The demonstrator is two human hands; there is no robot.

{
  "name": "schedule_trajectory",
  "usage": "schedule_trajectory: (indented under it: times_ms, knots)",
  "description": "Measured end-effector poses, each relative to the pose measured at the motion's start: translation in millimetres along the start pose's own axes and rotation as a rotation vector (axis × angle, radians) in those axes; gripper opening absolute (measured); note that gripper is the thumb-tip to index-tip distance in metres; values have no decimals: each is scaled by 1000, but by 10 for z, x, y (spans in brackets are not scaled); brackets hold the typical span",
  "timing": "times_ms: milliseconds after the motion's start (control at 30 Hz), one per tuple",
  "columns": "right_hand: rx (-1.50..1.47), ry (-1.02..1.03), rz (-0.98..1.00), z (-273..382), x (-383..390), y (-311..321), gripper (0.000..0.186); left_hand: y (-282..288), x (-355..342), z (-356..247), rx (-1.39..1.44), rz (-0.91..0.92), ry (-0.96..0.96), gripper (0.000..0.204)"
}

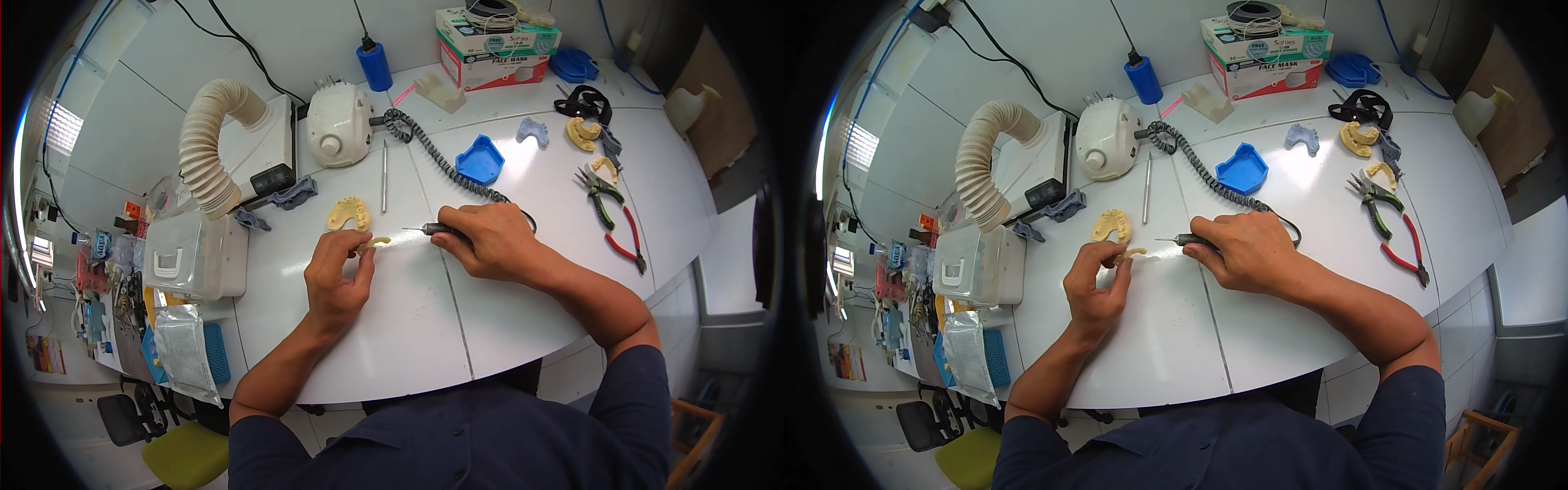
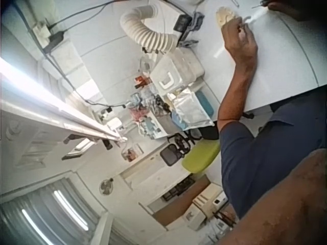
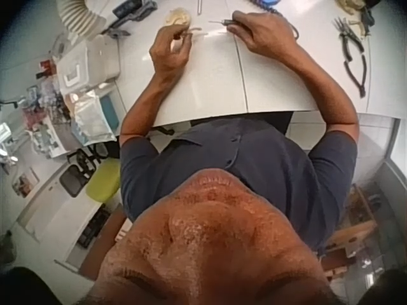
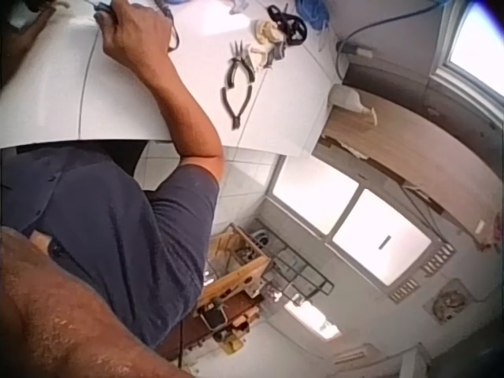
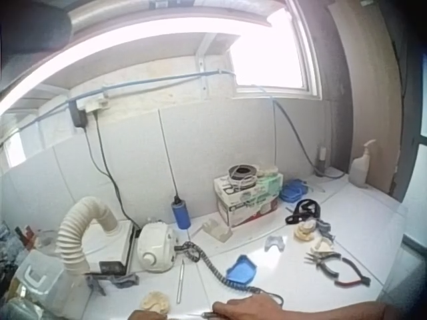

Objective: Trimming and shaping a dental bridge using a rotary handpiece tool.

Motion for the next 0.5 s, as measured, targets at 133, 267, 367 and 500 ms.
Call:
schedule_trajectory:
  times_ms: [133,267,367,500]
  knots:
    - [-1,15,-11,17,-17,-13,32,-4,2,57,-2,-21,25,29]
    - [-5,11,-12,33,-7,13,31,-13,24,118,35,-30,77,33]
    - [-3,15,-14,37,1,4,31,-5,29,117,38,-31,67,36]
    - [3,28,-25,54,-6,11,31,9,33,105,38,-31,64,36]
Point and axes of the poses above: each hand's wrist, its own x-axis away from the middle knuckle, its own y-axis out of the back of the hand, z = x × y, the point moved 9 cm from there along -x, towards the middle knuckle, and after that the axes turned 10 degrees about y, right-handed, at the moved point
